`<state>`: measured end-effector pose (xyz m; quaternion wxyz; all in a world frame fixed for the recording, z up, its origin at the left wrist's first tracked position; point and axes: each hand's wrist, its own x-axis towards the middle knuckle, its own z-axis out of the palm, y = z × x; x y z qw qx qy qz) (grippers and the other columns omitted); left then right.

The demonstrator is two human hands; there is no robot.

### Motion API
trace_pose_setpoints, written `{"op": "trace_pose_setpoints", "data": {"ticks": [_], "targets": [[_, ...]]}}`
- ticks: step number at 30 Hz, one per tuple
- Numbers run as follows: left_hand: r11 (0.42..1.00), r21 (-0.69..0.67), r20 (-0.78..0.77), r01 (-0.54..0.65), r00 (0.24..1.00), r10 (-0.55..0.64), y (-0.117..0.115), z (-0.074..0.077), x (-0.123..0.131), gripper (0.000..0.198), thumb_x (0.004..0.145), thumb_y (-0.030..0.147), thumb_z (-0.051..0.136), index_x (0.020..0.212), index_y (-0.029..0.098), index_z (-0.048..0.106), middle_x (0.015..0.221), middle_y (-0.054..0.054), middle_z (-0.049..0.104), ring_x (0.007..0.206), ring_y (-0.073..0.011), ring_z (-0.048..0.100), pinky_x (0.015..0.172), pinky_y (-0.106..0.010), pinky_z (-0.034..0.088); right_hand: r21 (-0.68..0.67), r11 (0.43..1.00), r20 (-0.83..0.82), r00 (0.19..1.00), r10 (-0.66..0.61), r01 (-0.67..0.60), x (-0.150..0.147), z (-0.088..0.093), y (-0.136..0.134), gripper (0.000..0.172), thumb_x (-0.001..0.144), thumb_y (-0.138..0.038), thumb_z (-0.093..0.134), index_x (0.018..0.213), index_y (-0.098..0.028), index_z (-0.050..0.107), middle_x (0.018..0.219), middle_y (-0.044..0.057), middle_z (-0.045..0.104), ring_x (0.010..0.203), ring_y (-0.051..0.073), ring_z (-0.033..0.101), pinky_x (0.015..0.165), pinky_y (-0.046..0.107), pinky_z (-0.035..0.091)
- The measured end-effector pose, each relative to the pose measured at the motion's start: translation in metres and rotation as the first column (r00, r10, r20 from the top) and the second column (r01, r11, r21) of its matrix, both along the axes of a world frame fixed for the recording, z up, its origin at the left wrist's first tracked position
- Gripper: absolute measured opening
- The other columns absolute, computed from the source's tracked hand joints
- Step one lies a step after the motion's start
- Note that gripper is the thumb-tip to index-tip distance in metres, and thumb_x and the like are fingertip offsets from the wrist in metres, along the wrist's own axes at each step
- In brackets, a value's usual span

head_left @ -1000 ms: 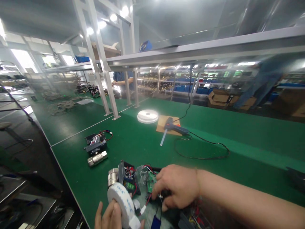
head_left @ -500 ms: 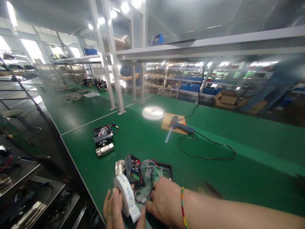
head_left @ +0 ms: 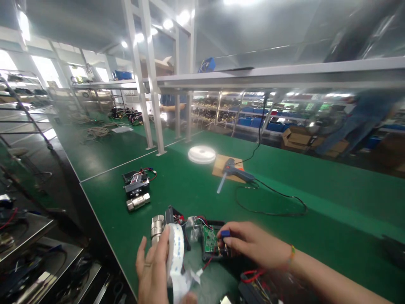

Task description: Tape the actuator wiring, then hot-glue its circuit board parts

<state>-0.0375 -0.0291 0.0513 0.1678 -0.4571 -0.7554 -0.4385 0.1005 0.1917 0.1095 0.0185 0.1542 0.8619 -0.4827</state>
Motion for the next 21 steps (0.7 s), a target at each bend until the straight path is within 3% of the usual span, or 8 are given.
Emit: {"op": "trace_pose_setpoints", "data": {"ticks": [3,5,8,12,18,21], "targets": [[1.000,-0.008,-0.040,0.026,0.999,-0.026,0.022,0.019,0.006,0.057,0.101,0.039,0.030,0.152,0.015,0.025,0.136,-0.013,0.056,0.135,-0.0271,0.044,0.121,-0.053,0.016,-0.232,0.970,-0.050,0.995,-0.085,0.071,0.007,-0.017,0.002,0.036,0.094,-0.051,0.051,0.104,-0.017,0.056,0.096,0.007,0.069,0.074,0.015,0.060,0.070,0.029,0.050],[0.998,-0.050,-0.111,0.042,0.993,-0.048,0.037,0.026,0.010,0.056,0.101,0.030,0.033,0.153,0.014,0.022,0.127,-0.011,0.062,0.123,-0.0231,0.054,0.122,-0.051,0.013,-0.289,0.953,-0.068,0.991,-0.118,0.094,0.008,-0.022,0.002,0.036,0.093,-0.052,0.052,0.104,-0.018,0.051,0.094,0.007,0.069,0.074,0.015,0.060,0.069,0.030,0.051],[0.983,-0.165,-0.246,0.080,0.962,-0.120,0.052,0.027,0.009,0.059,0.100,0.025,0.038,0.153,0.010,0.016,0.127,-0.012,0.063,0.113,-0.0205,0.060,0.121,-0.049,0.003,-0.262,0.959,-0.089,0.987,-0.134,0.107,0.007,-0.023,0.002,0.034,0.091,-0.051,0.052,0.098,-0.018,0.049,0.087,0.006,0.068,0.072,0.016,0.059,0.065,0.029,0.049],[0.950,-0.296,-0.326,0.098,0.924,-0.197,0.057,0.018,-0.001,0.060,0.099,0.020,0.038,0.154,0.012,0.015,0.136,-0.012,0.059,0.120,-0.0195,0.058,0.120,-0.044,-0.004,-0.181,0.973,-0.167,0.971,-0.173,0.142,0.002,-0.024,0.003,0.028,0.087,-0.044,0.055,0.092,-0.017,0.054,0.079,0.002,0.061,0.071,0.015,0.053,0.065,0.027,0.044],[0.946,-0.313,-0.229,0.088,0.959,-0.165,0.061,0.009,-0.007,0.059,0.101,0.039,0.039,0.152,0.019,0.021,0.130,-0.012,0.062,0.119,-0.0266,0.057,0.115,-0.054,0.012,-0.145,0.975,-0.233,0.952,-0.198,0.168,0.000,-0.024,0.001,0.021,0.085,-0.036,0.057,0.091,-0.016,0.058,0.077,0.001,0.059,0.072,0.016,0.050,0.065,0.027,0.041],[0.944,-0.322,-0.233,0.075,0.960,-0.156,0.067,0.004,-0.005,0.056,0.102,0.036,0.036,0.153,0.021,0.020,0.130,-0.012,0.061,0.118,-0.0270,0.057,0.112,-0.057,0.016,-0.123,0.977,-0.242,0.949,-0.201,0.176,0.001,-0.021,-0.001,0.019,0.086,-0.034,0.057,0.091,-0.016,0.060,0.078,0.001,0.060,0.072,0.016,0.051,0.066,0.027,0.041]]}}
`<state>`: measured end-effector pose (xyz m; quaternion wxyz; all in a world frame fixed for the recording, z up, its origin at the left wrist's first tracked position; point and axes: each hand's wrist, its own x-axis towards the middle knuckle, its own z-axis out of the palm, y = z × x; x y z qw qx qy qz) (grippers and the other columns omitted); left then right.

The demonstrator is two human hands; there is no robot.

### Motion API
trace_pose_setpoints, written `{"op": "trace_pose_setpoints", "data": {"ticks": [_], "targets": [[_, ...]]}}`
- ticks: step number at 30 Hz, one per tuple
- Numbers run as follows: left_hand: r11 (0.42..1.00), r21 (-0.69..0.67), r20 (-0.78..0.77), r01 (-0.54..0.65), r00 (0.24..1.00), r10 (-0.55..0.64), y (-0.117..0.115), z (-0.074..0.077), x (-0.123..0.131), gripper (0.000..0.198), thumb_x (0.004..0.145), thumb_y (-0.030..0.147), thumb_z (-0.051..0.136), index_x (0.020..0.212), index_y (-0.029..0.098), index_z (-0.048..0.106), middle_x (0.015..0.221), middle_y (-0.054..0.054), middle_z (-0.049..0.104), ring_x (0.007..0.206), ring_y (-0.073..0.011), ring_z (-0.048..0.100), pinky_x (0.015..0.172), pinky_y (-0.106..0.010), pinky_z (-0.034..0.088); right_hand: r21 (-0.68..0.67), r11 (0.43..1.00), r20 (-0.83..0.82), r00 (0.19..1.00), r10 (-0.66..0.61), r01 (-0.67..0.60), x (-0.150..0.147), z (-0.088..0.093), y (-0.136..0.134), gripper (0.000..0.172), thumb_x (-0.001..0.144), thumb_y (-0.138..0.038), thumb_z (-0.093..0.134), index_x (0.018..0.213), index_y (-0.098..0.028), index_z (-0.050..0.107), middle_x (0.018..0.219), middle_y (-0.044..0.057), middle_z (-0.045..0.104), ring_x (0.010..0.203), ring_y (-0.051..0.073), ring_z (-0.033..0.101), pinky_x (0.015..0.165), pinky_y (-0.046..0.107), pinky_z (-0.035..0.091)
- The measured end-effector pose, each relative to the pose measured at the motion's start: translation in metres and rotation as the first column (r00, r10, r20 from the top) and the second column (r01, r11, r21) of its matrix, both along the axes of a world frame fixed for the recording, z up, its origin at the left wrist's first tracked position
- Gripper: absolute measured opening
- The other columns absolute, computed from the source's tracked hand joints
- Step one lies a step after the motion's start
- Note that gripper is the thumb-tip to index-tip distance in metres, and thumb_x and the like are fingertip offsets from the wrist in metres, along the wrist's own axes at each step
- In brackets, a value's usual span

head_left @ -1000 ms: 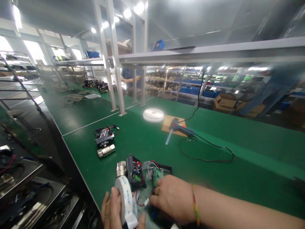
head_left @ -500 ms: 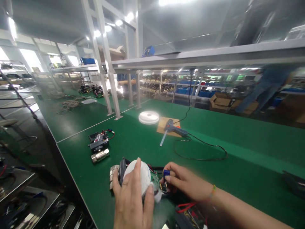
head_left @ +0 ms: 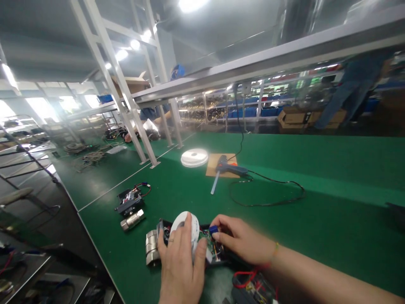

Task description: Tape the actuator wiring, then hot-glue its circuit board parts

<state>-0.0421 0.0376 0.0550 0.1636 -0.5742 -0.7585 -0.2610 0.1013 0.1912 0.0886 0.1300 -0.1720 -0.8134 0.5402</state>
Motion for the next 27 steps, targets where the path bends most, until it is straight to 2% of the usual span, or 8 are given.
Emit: {"op": "trace_pose_setpoints", "data": {"ticks": [3,7,9,13,15,19,25,27], "targets": [[0.999,-0.036,0.026,0.005,1.000,-0.004,0.002,-0.005,0.003,0.056,0.102,0.027,0.030,0.155,0.019,0.014,0.134,-0.014,0.057,0.124,-0.0263,0.052,0.112,-0.055,0.023,0.037,0.999,0.008,1.000,-0.010,0.010,0.000,0.001,-0.001,0.019,0.087,-0.033,0.055,0.093,-0.016,0.061,0.078,0.001,0.060,0.072,0.016,0.051,0.066,0.027,0.041],[0.990,-0.100,0.092,0.101,0.992,-0.092,-0.001,-0.009,0.000,0.058,0.100,0.019,0.027,0.156,0.019,0.011,0.140,-0.012,0.053,0.131,-0.0239,0.046,0.115,-0.050,0.025,0.030,0.999,0.010,1.000,-0.029,0.028,-0.001,-0.002,-0.001,0.018,0.088,-0.030,0.054,0.095,-0.015,0.061,0.079,0.002,0.063,0.072,0.016,0.054,0.067,0.027,0.043],[0.981,-0.129,0.120,0.145,0.984,-0.129,-0.003,-0.009,-0.008,0.060,0.100,0.019,0.028,0.156,0.020,0.008,0.142,-0.012,0.052,0.134,-0.0230,0.044,0.117,-0.050,0.025,0.022,0.999,0.005,0.999,-0.042,0.042,-0.001,-0.004,-0.001,0.017,0.088,-0.029,0.054,0.096,-0.016,0.060,0.079,0.002,0.063,0.071,0.015,0.054,0.067,0.026,0.043],[0.957,-0.205,0.139,0.207,0.974,-0.181,-0.004,-0.005,-0.023,0.063,0.100,0.025,0.033,0.156,0.020,0.004,0.143,-0.014,0.052,0.130,-0.0244,0.050,0.113,-0.051,0.033,-0.008,0.998,-0.018,0.997,-0.068,0.068,-0.002,-0.004,-0.001,0.013,0.086,-0.024,0.056,0.096,-0.017,0.058,0.072,-0.003,0.058,0.066,0.013,0.050,0.063,0.024,0.040],[0.948,-0.248,0.158,0.199,0.974,-0.163,-0.001,-0.002,-0.028,0.064,0.099,0.024,0.033,0.156,0.020,0.005,0.142,-0.014,0.052,0.127,-0.0250,0.052,0.111,-0.052,0.035,-0.018,0.997,-0.021,0.997,-0.077,0.076,-0.002,-0.002,-0.002,0.011,0.085,-0.022,0.056,0.095,-0.017,0.057,0.071,-0.003,0.059,0.065,0.013,0.050,0.062,0.023,0.039],[0.923,-0.342,0.232,0.174,0.968,-0.097,0.005,0.005,-0.028,0.066,0.096,0.021,0.032,0.156,0.020,0.005,0.145,-0.013,0.050,0.129,-0.0257,0.049,0.111,-0.055,0.032,0.000,0.995,-0.011,0.995,-0.097,0.097,-0.002,0.002,-0.005,0.009,0.085,-0.021,0.058,0.093,-0.017,0.058,0.074,-0.001,0.063,0.068,0.013,0.054,0.063,0.024,0.040],[0.894,-0.418,0.255,0.165,0.965,-0.059,0.012,0.021,-0.020,0.066,0.093,0.021,0.030,0.156,0.017,0.009,0.141,-0.013,0.053,0.127,-0.0267,0.050,0.109,-0.055,0.030,0.187,0.972,-0.090,0.988,-0.124,0.139,-0.001,0.002,-0.007,0.005,0.084,-0.020,0.062,0.088,-0.017,0.063,0.083,0.002,0.063,0.075,0.015,0.056,0.069,0.027,0.043],[0.883,-0.443,0.249,0.157,0.967,-0.048,0.014,0.026,-0.017,0.067,0.092,0.020,0.029,0.156,0.015,0.010,0.138,-0.014,0.056,0.124,-0.0273,0.052,0.107,-0.054,0.032,0.197,0.968,-0.102,0.985,-0.139,0.157,-0.002,0.001,-0.008,0.004,0.083,-0.018,0.063,0.086,-0.016,0.063,0.082,0.002,0.062,0.074,0.015,0.056,0.068,0.026,0.043]]}}
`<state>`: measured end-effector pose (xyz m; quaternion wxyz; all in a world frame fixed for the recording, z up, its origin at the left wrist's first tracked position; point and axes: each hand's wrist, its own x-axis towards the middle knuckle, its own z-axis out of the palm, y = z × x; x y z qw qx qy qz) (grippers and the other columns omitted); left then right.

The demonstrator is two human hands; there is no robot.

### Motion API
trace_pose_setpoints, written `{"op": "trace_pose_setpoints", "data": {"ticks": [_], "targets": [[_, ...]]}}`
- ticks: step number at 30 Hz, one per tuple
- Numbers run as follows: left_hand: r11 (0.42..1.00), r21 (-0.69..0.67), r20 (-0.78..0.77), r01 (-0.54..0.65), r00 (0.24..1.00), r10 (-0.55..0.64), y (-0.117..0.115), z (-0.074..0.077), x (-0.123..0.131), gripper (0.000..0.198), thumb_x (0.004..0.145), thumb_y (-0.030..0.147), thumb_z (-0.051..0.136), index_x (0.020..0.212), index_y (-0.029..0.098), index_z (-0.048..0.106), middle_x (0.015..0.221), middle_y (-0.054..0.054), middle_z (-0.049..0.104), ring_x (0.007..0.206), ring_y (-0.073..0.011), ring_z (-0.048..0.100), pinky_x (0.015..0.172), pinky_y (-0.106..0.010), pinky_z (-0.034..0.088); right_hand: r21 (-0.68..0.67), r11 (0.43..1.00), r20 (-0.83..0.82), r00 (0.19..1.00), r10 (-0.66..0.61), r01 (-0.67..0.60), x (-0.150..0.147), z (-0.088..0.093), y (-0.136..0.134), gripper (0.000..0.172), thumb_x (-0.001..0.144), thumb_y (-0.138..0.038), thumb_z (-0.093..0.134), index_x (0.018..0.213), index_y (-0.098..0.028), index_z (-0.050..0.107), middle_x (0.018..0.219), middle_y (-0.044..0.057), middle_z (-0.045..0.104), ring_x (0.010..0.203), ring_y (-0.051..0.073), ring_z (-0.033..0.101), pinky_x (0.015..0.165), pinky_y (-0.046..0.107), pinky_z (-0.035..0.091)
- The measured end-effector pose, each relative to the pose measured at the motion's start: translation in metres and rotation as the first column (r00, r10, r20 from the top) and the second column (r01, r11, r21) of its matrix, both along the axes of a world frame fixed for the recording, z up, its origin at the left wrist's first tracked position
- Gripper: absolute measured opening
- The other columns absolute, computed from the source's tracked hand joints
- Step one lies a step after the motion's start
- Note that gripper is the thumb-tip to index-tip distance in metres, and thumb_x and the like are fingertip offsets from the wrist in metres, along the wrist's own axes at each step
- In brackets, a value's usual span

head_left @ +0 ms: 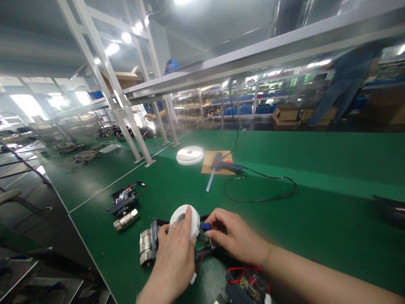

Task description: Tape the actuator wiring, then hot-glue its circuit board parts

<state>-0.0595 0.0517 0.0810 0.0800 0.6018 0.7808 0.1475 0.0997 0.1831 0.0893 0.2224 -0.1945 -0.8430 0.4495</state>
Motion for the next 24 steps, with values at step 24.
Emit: {"op": "trace_pose_setpoints", "data": {"ticks": [24], "targets": [[0.998,0.048,-0.055,-0.044,0.997,0.047,0.013,0.009,0.025,0.070,0.087,0.010,0.030,0.155,0.012,0.011,0.134,-0.020,0.057,0.123,-0.0301,0.052,0.100,-0.056,0.031,0.195,0.978,-0.025,0.997,-0.071,0.075,-0.005,-0.005,-0.006,0.012,0.079,-0.008,0.069,0.077,-0.016,0.061,0.078,0.001,0.061,0.075,0.016,0.056,0.067,0.026,0.038]]}}
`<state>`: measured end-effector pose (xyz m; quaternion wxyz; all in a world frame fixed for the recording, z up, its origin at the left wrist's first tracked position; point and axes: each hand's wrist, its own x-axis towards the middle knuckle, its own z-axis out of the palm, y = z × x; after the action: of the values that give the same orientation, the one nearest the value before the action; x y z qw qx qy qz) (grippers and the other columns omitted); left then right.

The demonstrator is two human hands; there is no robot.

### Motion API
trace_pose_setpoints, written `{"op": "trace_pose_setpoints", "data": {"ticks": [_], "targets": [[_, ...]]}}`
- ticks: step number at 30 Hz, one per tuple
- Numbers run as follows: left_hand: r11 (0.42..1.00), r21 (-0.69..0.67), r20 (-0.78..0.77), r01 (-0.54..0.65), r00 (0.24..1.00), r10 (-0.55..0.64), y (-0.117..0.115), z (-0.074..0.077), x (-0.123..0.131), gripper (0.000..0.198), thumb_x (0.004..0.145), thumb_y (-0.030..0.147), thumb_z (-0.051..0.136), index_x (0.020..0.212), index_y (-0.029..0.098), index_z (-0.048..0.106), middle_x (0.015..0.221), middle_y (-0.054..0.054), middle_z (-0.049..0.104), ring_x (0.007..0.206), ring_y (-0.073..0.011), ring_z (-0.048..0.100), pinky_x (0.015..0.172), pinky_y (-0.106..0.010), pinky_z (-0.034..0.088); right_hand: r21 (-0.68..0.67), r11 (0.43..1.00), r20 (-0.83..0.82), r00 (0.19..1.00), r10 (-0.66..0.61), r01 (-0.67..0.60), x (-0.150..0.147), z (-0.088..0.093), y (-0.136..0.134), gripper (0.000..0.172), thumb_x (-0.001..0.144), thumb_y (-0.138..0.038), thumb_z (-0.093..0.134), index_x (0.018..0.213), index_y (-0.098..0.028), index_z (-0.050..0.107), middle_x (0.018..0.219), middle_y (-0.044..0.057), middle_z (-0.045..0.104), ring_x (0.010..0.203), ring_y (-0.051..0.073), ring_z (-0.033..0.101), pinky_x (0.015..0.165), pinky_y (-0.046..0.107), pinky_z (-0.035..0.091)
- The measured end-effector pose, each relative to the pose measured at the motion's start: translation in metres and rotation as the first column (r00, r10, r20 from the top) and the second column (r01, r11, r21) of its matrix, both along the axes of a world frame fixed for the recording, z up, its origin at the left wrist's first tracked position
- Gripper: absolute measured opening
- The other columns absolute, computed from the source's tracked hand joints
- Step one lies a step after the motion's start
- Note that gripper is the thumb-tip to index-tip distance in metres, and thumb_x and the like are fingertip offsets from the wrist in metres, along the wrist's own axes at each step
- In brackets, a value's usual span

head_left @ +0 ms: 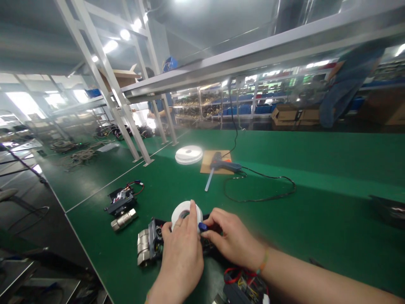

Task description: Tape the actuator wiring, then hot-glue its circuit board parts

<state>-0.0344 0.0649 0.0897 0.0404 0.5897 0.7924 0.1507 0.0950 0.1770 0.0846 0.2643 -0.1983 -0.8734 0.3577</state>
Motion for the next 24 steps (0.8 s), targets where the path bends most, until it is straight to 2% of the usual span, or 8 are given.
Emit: {"op": "trace_pose_setpoints", "data": {"ticks": [4,8,11,13,17,19,20,24], "targets": [[0.969,0.208,-0.027,-0.134,0.989,0.143,0.005,-0.020,0.016,0.067,0.092,0.008,0.026,0.155,0.015,0.007,0.126,-0.017,0.062,0.112,-0.0275,0.059,0.097,-0.054,0.030,-0.089,0.990,-0.026,0.993,-0.112,0.109,0.002,-0.004,0.000,0.014,0.078,-0.013,0.070,0.072,-0.018,0.058,0.075,0.001,0.062,0.071,0.016,0.056,0.065,0.026,0.040],[0.854,0.462,-0.010,-0.238,0.962,0.273,0.014,-0.039,0.035,0.066,0.098,0.016,0.031,0.155,0.018,-0.001,0.124,-0.015,0.065,0.112,-0.0278,0.062,0.094,-0.050,0.034,-0.283,0.944,-0.058,0.979,-0.194,0.170,0.001,-0.010,0.002,0.012,0.078,-0.023,0.067,0.072,-0.019,0.058,0.074,0.002,0.064,0.067,0.016,0.058,0.061,0.026,0.044],[0.758,0.570,0.043,-0.317,0.933,0.358,0.020,-0.046,0.044,0.065,0.100,0.021,0.034,0.156,0.015,0.002,0.127,-0.019,0.063,0.115,-0.0296,0.062,0.098,-0.052,0.034,-0.533,0.836,-0.103,0.972,-0.213,0.127,-0.003,-0.016,0.005,0.018,0.073,-0.033,0.069,0.074,-0.020,0.056,0.070,0.001,0.065,0.063,0.016,0.061,0.059,0.027,0.049],[0.689,0.666,0.018,-0.285,0.930,0.367,0.021,-0.046,0.048,0.066,0.099,0.023,0.040,0.156,0.015,0.008,0.124,-0.020,0.064,0.107,-0.0286,0.065,0.097,-0.050,0.036,-0.653,0.749,-0.098,0.967,-0.235,0.116,-0.006,-0.020,0.010,0.025,0.069,-0.040,0.070,0.074,-0.021,0.053,0.062,0.000,0.064,0.056,0.015,0.061,0.056,0.027,0.050],[0.525,0.823,-0.002,-0.216,0.924,0.382,0.009,-0.038,0.043,0.069,0.094,0.022,0.053,0.155,0.016,0.020,0.126,-0.021,0.061,0.112,-0.0289,0.060,0.102,-0.050,0.039,-0.712,0.687,-0.055,0.964,-0.260,0.145,-0.005,-0.024,0.020,0.033,0.064,-0.047,0.070,0.072,-0.022,0.050,0.056,-0.001,0.064,0.048,0.014,0.060,0.052,0.027,0.049],[0.528,0.835,-0.087,-0.153,0.911,0.403,-0.005,-0.037,0.035,0.072,0.092,0.025,0.057,0.154,0.013,0.023,0.123,-0.022,0.060,0.109,-0.0312,0.060,0.105,-0.056,0.038,-0.730,0.669,-0.052,0.965,-0.256,0.138,-0.003,-0.025,0.022,0.035,0.062,-0.048,0.071,0.072,-0.022,0.049,0.057,-0.001,0.065,0.049,0.013,0.061,0.053,0.026,0.049],[0.557,0.826,-0.179,-0.092,0.893,0.412,-0.013,-0.038,0.030,0.076,0.090,0.029,0.061,0.153,0.012,0.024,0.120,-0.023,0.060,0.105,-0.0327,0.060,0.104,-0.059,0.038,-0.738,0.662,-0.052,0.967,-0.251,0.132,-0.002,-0.024,0.023,0.036,0.061,-0.048,0.072,0.072,-0.022,0.050,0.057,-0.001,0.066,0.050,0.013,0.061,0.054,0.026,0.050],[0.755,0.649,-0.535,0.097,0.763,0.362,-0.044,-0.052,0.011,0.083,0.086,0.044,0.062,0.155,0.022,0.022,0.112,-0.020,0.057,0.095,-0.0339,0.060,0.097,-0.068,0.037,-0.758,0.643,-0.049,0.973,-0.227,0.111,0.000,-0.024,0.025,0.038,0.062,-0.048,0.073,0.076,-0.021,0.051,0.061,0.000,0.068,0.053,0.013,0.062,0.057,0.026,0.051]]}}
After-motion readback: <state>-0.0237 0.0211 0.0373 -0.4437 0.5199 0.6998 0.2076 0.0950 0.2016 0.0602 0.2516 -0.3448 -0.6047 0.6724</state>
